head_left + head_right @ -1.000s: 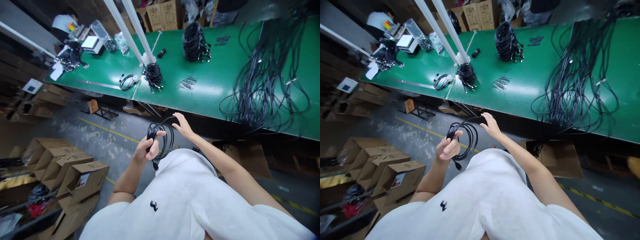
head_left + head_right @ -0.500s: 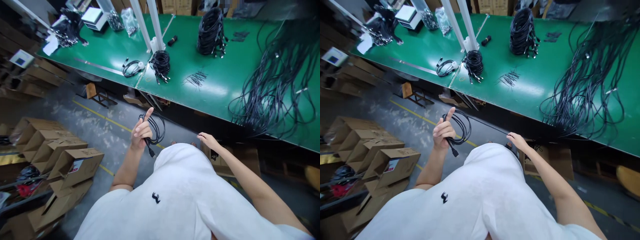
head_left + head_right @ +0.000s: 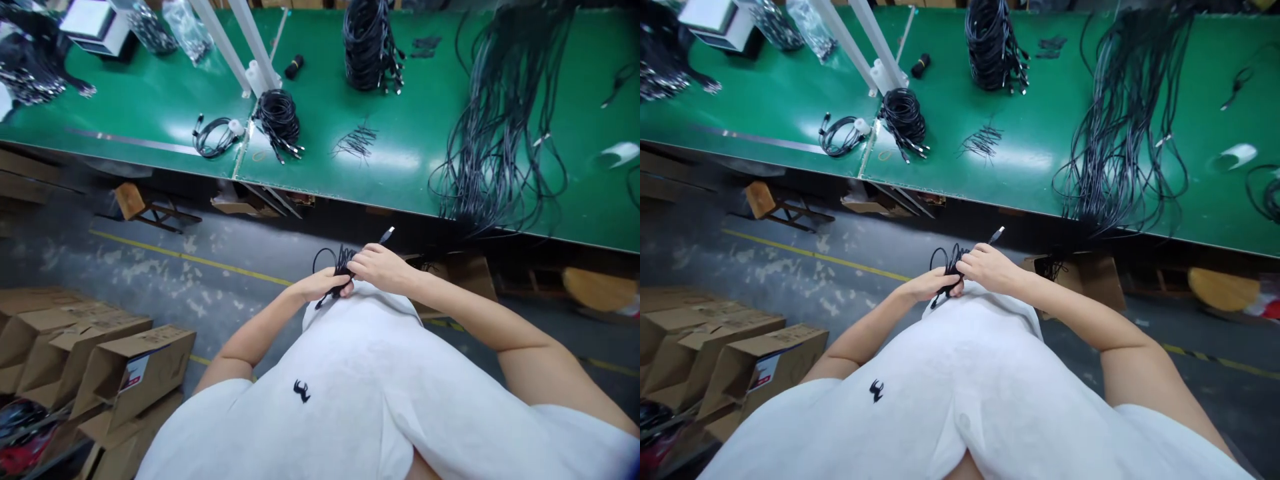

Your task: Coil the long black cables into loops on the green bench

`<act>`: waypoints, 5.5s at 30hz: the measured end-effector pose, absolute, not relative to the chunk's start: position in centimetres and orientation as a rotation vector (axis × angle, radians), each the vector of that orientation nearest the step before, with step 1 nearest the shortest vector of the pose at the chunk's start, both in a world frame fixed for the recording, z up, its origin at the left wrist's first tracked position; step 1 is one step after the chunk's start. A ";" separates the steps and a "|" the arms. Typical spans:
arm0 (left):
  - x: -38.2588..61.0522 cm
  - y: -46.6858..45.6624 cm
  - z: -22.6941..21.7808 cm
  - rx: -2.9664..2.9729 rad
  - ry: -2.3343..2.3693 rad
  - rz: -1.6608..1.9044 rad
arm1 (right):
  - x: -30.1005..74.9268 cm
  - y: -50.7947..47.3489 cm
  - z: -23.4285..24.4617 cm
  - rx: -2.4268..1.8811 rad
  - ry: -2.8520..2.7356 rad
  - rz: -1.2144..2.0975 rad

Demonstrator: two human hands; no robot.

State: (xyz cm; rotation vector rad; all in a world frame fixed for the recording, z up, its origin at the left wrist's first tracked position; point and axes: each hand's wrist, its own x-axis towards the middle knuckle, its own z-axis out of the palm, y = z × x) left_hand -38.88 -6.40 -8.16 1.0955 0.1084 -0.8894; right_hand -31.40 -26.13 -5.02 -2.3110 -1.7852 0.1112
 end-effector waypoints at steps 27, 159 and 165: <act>-35.8 -3.4 -3.4 1.050 0.265 -0.644 | -33.7 -27.3 -3.2 -2.335 -0.701 -0.123; -17.6 2.0 -7.6 1.465 0.301 -0.461 | -6.9 -13.4 -5.0 -1.928 -2.420 -0.373; -17.3 1.6 -6.4 1.321 0.298 -0.434 | -6.5 -13.6 -4.4 -1.831 -2.460 -0.552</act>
